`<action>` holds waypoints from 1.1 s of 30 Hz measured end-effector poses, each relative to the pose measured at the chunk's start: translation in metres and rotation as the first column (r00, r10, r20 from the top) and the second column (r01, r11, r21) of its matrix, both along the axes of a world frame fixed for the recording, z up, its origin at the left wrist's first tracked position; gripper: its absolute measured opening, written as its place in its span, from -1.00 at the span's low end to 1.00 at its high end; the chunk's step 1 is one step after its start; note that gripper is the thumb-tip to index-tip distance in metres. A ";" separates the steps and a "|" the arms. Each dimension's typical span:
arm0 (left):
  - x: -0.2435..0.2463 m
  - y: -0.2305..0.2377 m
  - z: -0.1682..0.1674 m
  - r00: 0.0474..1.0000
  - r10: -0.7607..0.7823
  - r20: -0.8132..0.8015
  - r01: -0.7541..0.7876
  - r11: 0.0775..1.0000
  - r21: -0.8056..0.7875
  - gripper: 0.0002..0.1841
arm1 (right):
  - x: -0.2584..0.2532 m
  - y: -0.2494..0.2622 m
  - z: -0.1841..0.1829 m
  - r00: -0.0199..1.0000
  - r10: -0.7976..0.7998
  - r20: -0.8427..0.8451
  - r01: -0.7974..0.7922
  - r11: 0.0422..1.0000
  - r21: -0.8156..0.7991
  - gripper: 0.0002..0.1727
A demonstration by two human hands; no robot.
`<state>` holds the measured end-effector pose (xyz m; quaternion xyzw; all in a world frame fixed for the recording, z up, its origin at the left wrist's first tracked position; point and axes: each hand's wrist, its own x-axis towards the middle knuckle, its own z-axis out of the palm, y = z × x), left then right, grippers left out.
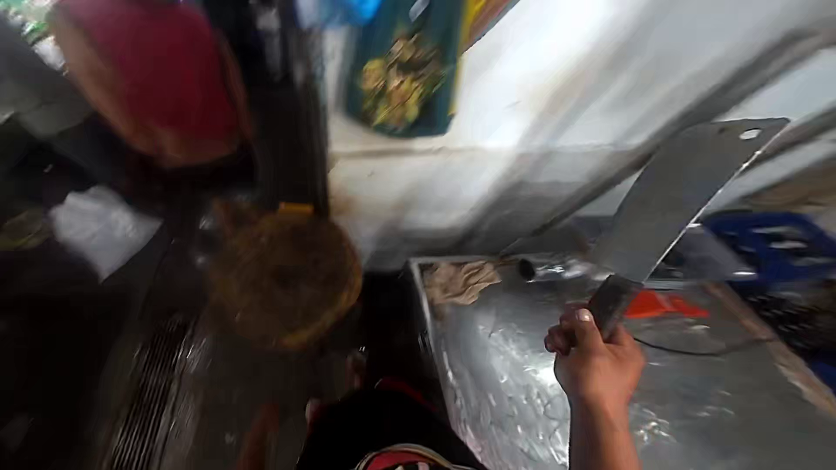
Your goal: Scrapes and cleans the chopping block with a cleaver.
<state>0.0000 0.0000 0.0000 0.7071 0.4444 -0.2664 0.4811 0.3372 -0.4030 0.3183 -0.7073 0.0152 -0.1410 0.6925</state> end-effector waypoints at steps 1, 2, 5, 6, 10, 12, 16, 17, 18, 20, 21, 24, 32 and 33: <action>0.015 0.011 0.022 1.000 -0.011 -0.004 0.011 1.000 -0.008 -0.54 | -0.015 0.008 -0.010 0.991 0.108 -0.080 -0.107 0.994 0.021 -0.84; 0.033 0.023 0.051 0.999 -0.005 0.047 0.005 1.000 -0.011 -0.54 | -0.029 0.016 -0.018 0.964 0.207 -0.167 -0.202 0.978 0.043 -0.81; 0.079 0.044 0.138 0.937 0.060 0.343 -0.069 0.998 0.013 -0.54 | -0.065 0.035 -0.041 0.799 0.419 -0.431 -0.417 0.903 0.105 -0.69; 0.092 0.046 0.167 0.896 0.081 0.438 -0.094 0.996 0.008 -0.54 | -0.076 0.043 -0.048 0.723 0.461 -0.514 -0.463 0.876 0.134 -0.67; 0.139 0.032 0.240 0.696 0.001 0.718 -0.047 0.998 0.045 -0.53 | -0.114 0.078 -0.065 0.376 0.607 -0.700 -0.535 0.759 0.370 -0.73; 0.166 0.010 0.244 0.635 -0.162 0.755 0.087 0.986 0.139 -0.53 | -0.118 0.091 -0.074 0.219 0.650 -0.728 -0.551 0.698 0.457 -0.71; 0.219 -0.026 0.189 0.561 -0.590 0.581 0.462 0.805 0.372 -0.54 | -0.107 0.106 -0.089 -0.042 0.709 -0.704 -0.554 0.570 0.607 -0.68; 0.229 -0.027 0.169 0.538 -0.687 0.489 0.555 0.725 0.408 -0.47 | -0.102 0.107 -0.094 -0.086 0.715 -0.694 -0.550 0.547 0.632 -0.69; 0.234 -0.028 0.149 0.504 -0.762 0.407 0.629 0.647 0.432 -0.37 | -0.097 0.106 -0.098 -0.128 0.715 -0.687 -0.537 0.533 0.654 -0.70; 0.237 -0.031 0.119 0.458 -0.826 0.328 0.701 0.563 0.438 -0.26 | -0.085 0.099 -0.109 -0.214 0.705 -0.677 -0.499 0.516 0.696 -0.70; 0.237 -0.034 0.111 0.452 -0.836 0.312 0.720 0.548 0.425 -0.23 | -0.077 0.094 -0.118 -0.255 0.699 -0.668 -0.483 0.507 0.714 -0.70; 0.242 -0.040 0.100 0.489 -0.841 0.230 0.765 0.541 0.350 -0.23 | -0.054 0.083 -0.151 -0.349 0.701 -0.622 -0.415 0.479 0.773 -0.64; 0.240 -0.066 0.074 0.603 -0.775 0.189 0.693 0.627 0.356 -0.35 | -0.038 0.062 -0.170 -0.153 0.674 -0.722 -0.577 0.533 0.619 -0.34; 0.239 -0.074 0.071 0.616 -0.762 0.201 0.671 0.641 0.374 -0.35 | -0.036 0.055 -0.172 -0.136 0.675 -0.725 -0.575 0.542 0.613 -0.35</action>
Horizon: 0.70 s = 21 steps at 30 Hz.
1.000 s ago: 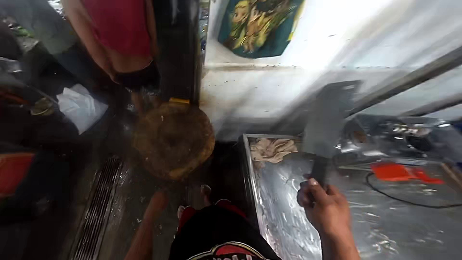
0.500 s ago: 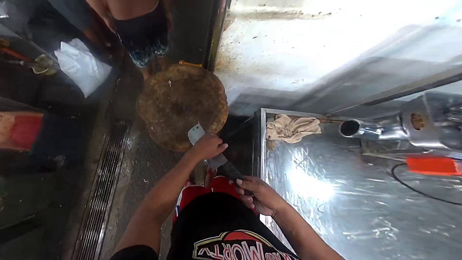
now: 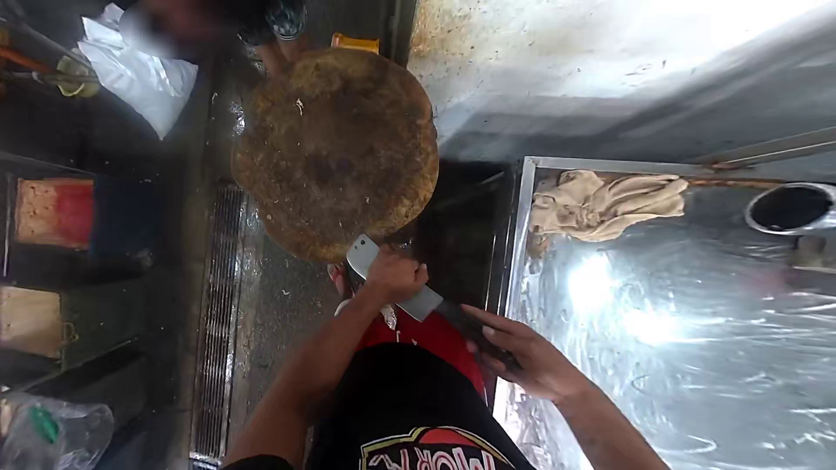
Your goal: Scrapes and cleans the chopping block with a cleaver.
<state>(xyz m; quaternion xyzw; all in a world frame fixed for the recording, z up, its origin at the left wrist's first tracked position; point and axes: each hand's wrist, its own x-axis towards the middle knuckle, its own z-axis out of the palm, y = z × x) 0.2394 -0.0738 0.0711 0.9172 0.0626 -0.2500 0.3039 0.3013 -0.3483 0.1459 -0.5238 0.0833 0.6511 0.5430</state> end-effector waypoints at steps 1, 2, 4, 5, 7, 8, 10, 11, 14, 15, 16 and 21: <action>0.000 -0.005 -0.002 1.000 0.014 0.022 -0.014 1.000 0.008 -0.35 | 0.000 -0.004 -0.001 1.000 -0.023 0.013 0.023 1.000 -0.011 -0.36; 0.000 -0.006 -0.002 0.999 0.018 0.044 -0.019 1.000 0.015 -0.35 | -0.002 -0.004 -0.002 0.999 -0.043 0.023 0.044 0.999 -0.021 -0.38; -0.004 0.009 -0.003 0.995 0.019 0.098 -0.022 0.999 0.029 -0.37 | -0.012 0.014 -0.002 0.996 -0.055 0.076 0.059 0.997 -0.050 -0.40; -0.004 0.028 -0.002 0.994 0.011 0.108 -0.015 0.999 0.032 -0.38 | -0.018 0.035 -0.001 0.991 -0.039 0.128 0.048 0.996 -0.069 -0.41; -0.006 0.075 -0.003 0.991 -0.024 0.130 0.019 0.999 0.042 -0.45 | -0.028 0.086 0.006 0.979 0.005 0.205 0.018 0.993 -0.112 -0.44; -0.006 0.095 -0.006 0.986 -0.047 0.162 0.037 0.997 0.064 -0.47 | -0.030 0.106 0.010 0.977 -0.004 0.212 0.030 0.992 -0.119 -0.44; -0.008 0.116 -0.009 0.976 -0.083 0.204 0.062 0.992 0.110 -0.47 | -0.037 0.127 0.016 0.980 -0.061 0.188 0.082 0.991 -0.105 -0.46; -0.005 0.122 -0.007 0.974 -0.096 0.207 0.072 0.990 0.119 -0.46 | -0.040 0.131 0.017 0.980 -0.084 0.178 0.101 0.991 -0.086 -0.46; -0.013 0.102 -0.006 0.985 -0.128 0.116 0.120 0.990 0.069 -0.44 | -0.067 0.106 0.012 0.979 -0.120 0.166 0.136 0.987 -0.084 -0.45; -0.016 0.089 -0.006 0.987 -0.141 0.082 0.140 0.990 0.028 -0.41 | -0.073 0.091 0.011 0.977 -0.128 0.169 0.145 0.985 -0.096 -0.44; -0.019 0.075 -0.006 0.986 -0.152 0.064 0.153 0.988 -0.011 -0.39 | -0.078 0.076 0.011 0.975 -0.146 0.167 0.164 0.981 -0.104 -0.42; -0.010 0.133 0.008 0.980 -0.191 0.051 0.195 0.977 -0.084 -0.51 | -0.079 0.136 0.013 0.966 -0.158 0.204 0.174 0.983 -0.065 -0.43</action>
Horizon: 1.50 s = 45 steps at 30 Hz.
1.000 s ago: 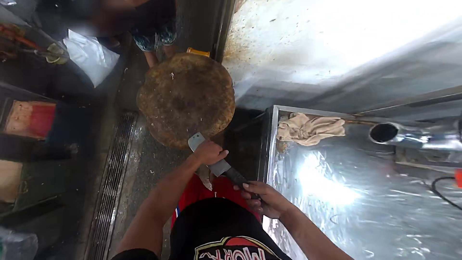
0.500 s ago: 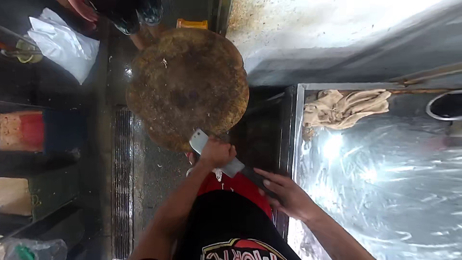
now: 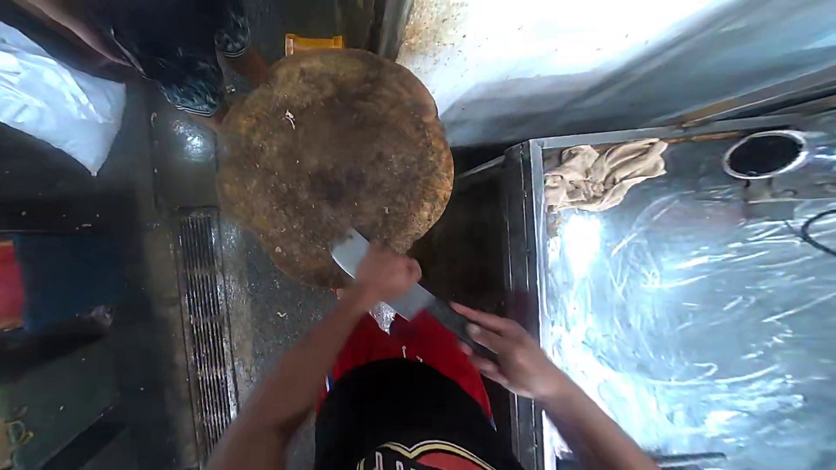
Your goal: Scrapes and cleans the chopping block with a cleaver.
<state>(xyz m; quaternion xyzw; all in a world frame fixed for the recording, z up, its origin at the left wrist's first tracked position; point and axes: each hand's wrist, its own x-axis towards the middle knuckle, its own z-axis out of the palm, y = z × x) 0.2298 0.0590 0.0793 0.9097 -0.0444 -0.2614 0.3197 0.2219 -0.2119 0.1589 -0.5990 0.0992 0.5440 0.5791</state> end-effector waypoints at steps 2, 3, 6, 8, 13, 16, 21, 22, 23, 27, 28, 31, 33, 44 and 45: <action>0.003 0.058 -0.012 0.996 -0.030 0.090 0.023 0.997 0.075 -0.54 | -0.006 0.060 -0.004 0.999 0.019 0.037 -0.020 0.999 0.033 -0.43; 0.005 0.074 -0.014 0.992 -0.046 0.117 0.030 0.990 0.136 -0.51 | -0.007 0.073 -0.007 0.999 0.005 0.039 -0.007 0.998 0.059 -0.44; 0.003 0.044 -0.013 0.992 0.008 0.126 -0.033 0.980 0.195 -0.52 | -0.006 0.041 -0.015 0.998 0.012 0.065 -0.015 0.999 0.042 -0.44; -0.005 -0.012 -0.018 0.997 0.030 0.066 -0.039 0.990 0.136 -0.50 | -0.005 -0.015 -0.011 0.998 0.052 0.037 -0.051 0.998 -0.022 -0.42; -0.014 -0.061 0.001 0.998 0.041 -0.040 -0.040 0.999 0.029 -0.41 | 0.007 -0.064 0.004 0.997 0.051 -0.065 -0.053 0.998 -0.022 -0.42; 0.008 0.041 0.001 0.999 0.032 -0.031 -0.030 0.997 0.072 -0.55 | 0.018 0.041 -0.005 0.991 0.118 0.061 -0.118 0.993 -0.003 -0.44; 0.011 0.068 -0.015 0.983 0.078 0.166 -0.124 0.949 0.289 -0.52 | 0.025 0.063 -0.028 0.998 0.068 0.015 -0.070 0.992 0.107 -0.46; 0.007 0.041 -0.017 0.987 0.104 0.126 -0.135 0.953 0.273 -0.53 | 0.023 0.036 -0.029 0.997 0.078 0.020 -0.080 0.992 0.095 -0.44; 0.002 0.012 -0.019 0.992 0.111 0.058 -0.122 0.962 0.244 -0.53 | 0.021 0.006 -0.026 0.994 0.103 0.020 -0.104 0.993 0.057 -0.43; -0.016 -0.065 -0.006 0.997 0.062 -0.040 -0.059 0.995 0.085 -0.45 | 0.008 -0.068 -0.003 0.993 0.106 -0.055 -0.108 0.993 -0.051 -0.42; -0.013 -0.054 -0.002 0.997 0.067 -0.024 -0.065 0.995 0.071 -0.48 | 0.009 -0.055 -0.004 0.995 0.092 -0.029 -0.094 0.995 -0.042 -0.43; 0.017 0.044 -0.007 0.997 0.065 0.048 -0.069 0.992 0.109 -0.62 | 0.017 0.048 -0.021 0.987 0.091 0.133 -0.093 0.996 0.008 -0.45; 0.021 0.087 -0.021 0.986 0.033 0.165 -0.073 0.968 0.240 -0.56 | 0.012 0.090 -0.034 0.992 0.046 0.118 -0.051 0.998 0.039 -0.47; -0.002 -0.017 -0.005 1.000 -0.020 -0.020 0.021 1.000 0.014 -0.53 | -0.014 -0.019 -0.011 0.994 0.042 0.096 -0.036 0.998 -0.058 -0.45; 0.012 0.019 -0.008 1.000 -0.024 0.007 0.024 0.999 0.032 -0.57 | -0.006 0.021 -0.014 0.989 0.047 0.138 -0.042 0.998 -0.041 -0.46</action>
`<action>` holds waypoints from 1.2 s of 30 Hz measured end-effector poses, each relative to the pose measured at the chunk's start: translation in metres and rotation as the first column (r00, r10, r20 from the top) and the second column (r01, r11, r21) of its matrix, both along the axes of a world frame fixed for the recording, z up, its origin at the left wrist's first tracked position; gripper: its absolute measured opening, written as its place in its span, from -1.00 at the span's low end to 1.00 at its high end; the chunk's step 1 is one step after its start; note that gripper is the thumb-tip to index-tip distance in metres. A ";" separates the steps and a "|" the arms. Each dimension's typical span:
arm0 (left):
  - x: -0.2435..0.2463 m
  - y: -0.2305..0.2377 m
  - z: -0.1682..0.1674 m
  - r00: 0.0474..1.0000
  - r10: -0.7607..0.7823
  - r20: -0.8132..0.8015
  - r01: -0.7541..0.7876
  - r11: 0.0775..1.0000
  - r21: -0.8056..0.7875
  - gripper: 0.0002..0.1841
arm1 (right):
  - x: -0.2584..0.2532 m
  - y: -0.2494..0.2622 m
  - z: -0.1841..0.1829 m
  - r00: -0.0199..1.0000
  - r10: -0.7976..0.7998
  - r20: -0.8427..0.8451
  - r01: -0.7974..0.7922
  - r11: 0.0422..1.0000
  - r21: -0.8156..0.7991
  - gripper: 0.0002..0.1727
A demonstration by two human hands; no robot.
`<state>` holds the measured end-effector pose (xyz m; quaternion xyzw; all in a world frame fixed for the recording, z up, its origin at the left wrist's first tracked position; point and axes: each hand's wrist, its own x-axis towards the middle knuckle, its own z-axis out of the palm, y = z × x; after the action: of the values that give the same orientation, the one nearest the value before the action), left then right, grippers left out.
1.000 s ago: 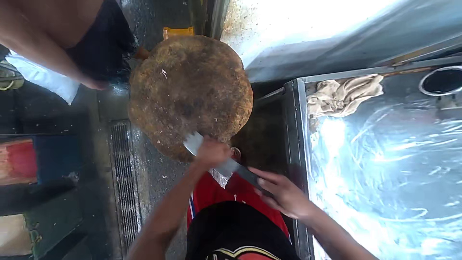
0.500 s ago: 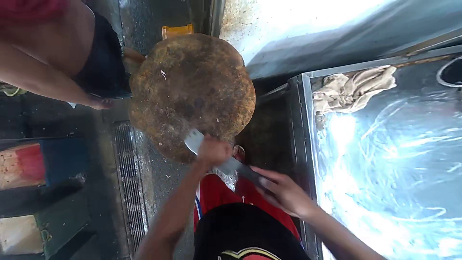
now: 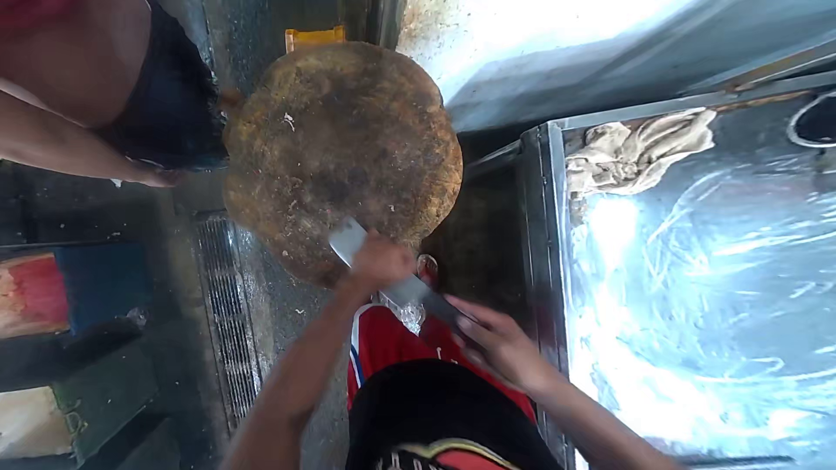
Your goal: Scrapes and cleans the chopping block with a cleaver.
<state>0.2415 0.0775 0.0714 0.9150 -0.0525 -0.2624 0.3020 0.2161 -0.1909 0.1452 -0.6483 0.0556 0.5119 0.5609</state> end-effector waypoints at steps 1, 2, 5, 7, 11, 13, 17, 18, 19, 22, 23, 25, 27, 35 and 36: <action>0.007 0.031 -0.007 0.998 0.001 0.060 -0.004 0.999 0.047 -0.60 | 0.001 0.035 -0.002 1.000 -0.004 0.009 0.004 1.000 0.017 -0.46; 0.008 0.053 -0.010 0.994 0.008 0.107 -0.019 0.994 0.104 -0.59 | 0.001 0.058 -0.006 1.000 -0.019 0.000 0.019 0.999 0.025 -0.47; 0.009 0.050 -0.005 0.982 0.060 0.181 -0.095 0.976 0.194 -0.58 | 0.003 0.047 -0.012 1.000 -0.016 0.017 0.016 1.000 0.026 -0.47; -0.008 -0.007 -0.008 0.994 0.059 0.092 -0.072 0.986 0.150 -0.58 | -0.008 -0.012 -0.007 1.000 0.023 0.019 -0.023 0.999 -0.046 -0.46; -0.032 -0.061 -0.001 1.000 0.014 0.000 -0.014 0.999 -0.030 -0.51 | -0.027 -0.063 0.015 0.998 -0.017 -0.057 0.012 0.996 -0.085 -0.44; -0.012 -0.014 0.008 1.000 -0.005 0.000 0.005 1.000 -0.030 -0.57 | -0.014 -0.012 0.011 1.000 -0.006 0.028 0.008 0.997 -0.075 -0.47; 0.013 0.068 -0.008 0.984 -0.008 0.176 -0.024 0.983 0.182 -0.55 | 0.001 0.073 -0.006 0.998 -0.051 0.037 0.051 0.999 -0.009 -0.49; 0.013 0.065 -0.009 0.980 0.003 0.198 -0.043 0.980 0.195 -0.54 | 0.001 0.066 -0.007 0.998 -0.047 0.027 0.048 0.999 -0.003 -0.48; 0.007 0.049 -0.009 0.981 0.023 0.193 -0.059 0.982 0.182 -0.55 | -0.002 0.048 -0.005 0.999 -0.038 0.021 0.039 0.999 -0.008 -0.47; -0.019 -0.027 -0.008 0.998 0.043 0.037 -0.045 0.997 0.068 -0.55 | -0.018 -0.028 0.009 1.000 -0.006 -0.025 0.004 0.996 -0.088 -0.45; -0.027 -0.042 -0.004 1.000 0.025 -0.018 -0.025 0.999 0.021 -0.53 | -0.024 -0.043 0.015 0.998 -0.019 -0.061 0.013 0.995 -0.096 -0.45; -0.027 -0.030 0.004 0.999 0.009 -0.047 -0.010 1.000 -0.021 -0.52 | -0.023 -0.029 0.016 0.997 -0.042 -0.068 0.037 0.997 -0.069 -0.45; -0.001 0.029 0.002 1.000 0.019 -0.006 -0.019 1.000 0.000 -0.58 | 0.001 0.034 0.005 1.000 -0.020 -0.002 0.020 1.000 -0.009 -0.45; 0.000 0.033 -0.007 0.984 0.101 0.148 -0.127 0.977 0.174 -0.58 | 0.015 0.024 -0.015 0.999 0.019 -0.037 -0.018 0.999 0.026 -0.44; -0.014 -0.005 -0.013 0.984 0.132 0.121 -0.149 0.978 0.144 -0.59 | 0.013 -0.013 -0.011 0.996 0.041 -0.075 -0.042 0.999 -0.009 -0.42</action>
<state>0.2279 0.0724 0.0588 0.9499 0.0158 -0.1927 0.2457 0.2287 -0.2038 0.1346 -0.6326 0.0657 0.5469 0.5444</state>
